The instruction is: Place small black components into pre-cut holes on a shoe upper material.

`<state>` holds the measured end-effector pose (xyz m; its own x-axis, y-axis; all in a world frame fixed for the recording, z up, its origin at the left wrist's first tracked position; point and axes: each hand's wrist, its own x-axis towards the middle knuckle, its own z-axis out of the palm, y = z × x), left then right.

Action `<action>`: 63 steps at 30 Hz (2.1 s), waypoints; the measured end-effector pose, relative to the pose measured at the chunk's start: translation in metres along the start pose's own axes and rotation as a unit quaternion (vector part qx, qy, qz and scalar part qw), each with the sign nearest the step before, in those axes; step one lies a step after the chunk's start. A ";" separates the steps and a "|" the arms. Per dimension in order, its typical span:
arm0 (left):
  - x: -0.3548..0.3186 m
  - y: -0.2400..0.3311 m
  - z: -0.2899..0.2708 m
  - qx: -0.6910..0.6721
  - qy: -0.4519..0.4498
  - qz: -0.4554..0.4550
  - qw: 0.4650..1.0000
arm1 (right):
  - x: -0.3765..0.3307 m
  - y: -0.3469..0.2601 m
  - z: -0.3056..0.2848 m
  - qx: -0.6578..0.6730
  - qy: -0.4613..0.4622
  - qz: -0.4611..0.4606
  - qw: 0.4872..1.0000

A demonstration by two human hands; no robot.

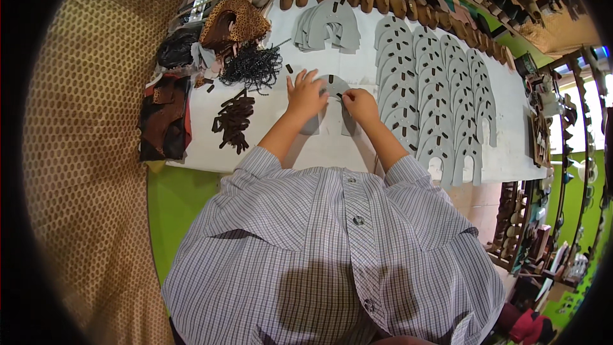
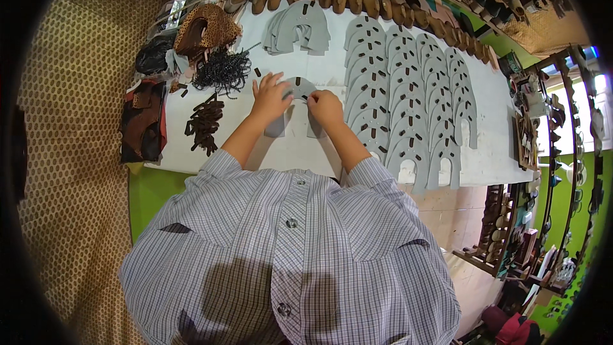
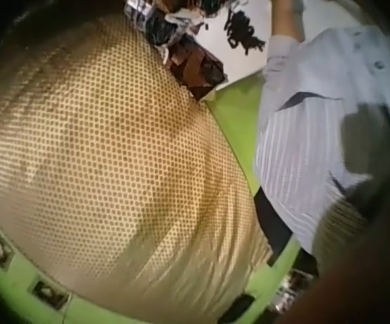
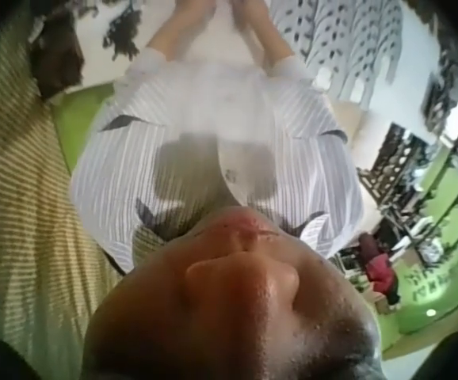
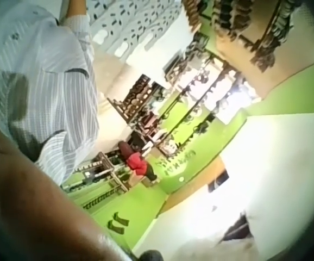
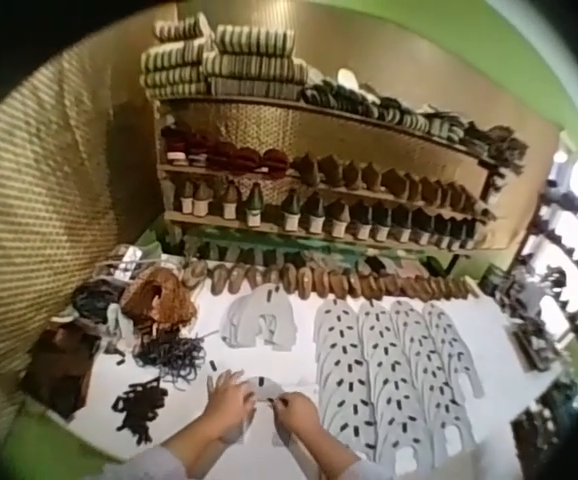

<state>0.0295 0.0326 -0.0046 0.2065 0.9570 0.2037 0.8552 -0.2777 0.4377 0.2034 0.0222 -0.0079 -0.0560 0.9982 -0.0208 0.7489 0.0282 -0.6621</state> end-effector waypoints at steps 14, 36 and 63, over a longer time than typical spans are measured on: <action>0.042 -0.034 0.020 -0.017 -0.073 -0.016 0.997 | 0.020 -0.001 0.000 -0.032 0.003 0.043 0.999; 0.054 -0.032 0.041 -0.086 -0.169 -0.023 0.982 | 0.010 0.017 0.004 -0.118 0.093 -0.220 0.964; 0.057 -0.009 0.028 -0.052 -0.186 -0.011 0.981 | -0.001 0.020 0.005 -0.116 0.129 -0.175 0.969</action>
<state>0.0466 0.0918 -0.0211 0.3648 0.9216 -0.1326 0.8126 -0.2456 0.5286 0.2155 0.0214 -0.0248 -0.1890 0.9043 0.3827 0.8434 0.3491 -0.4083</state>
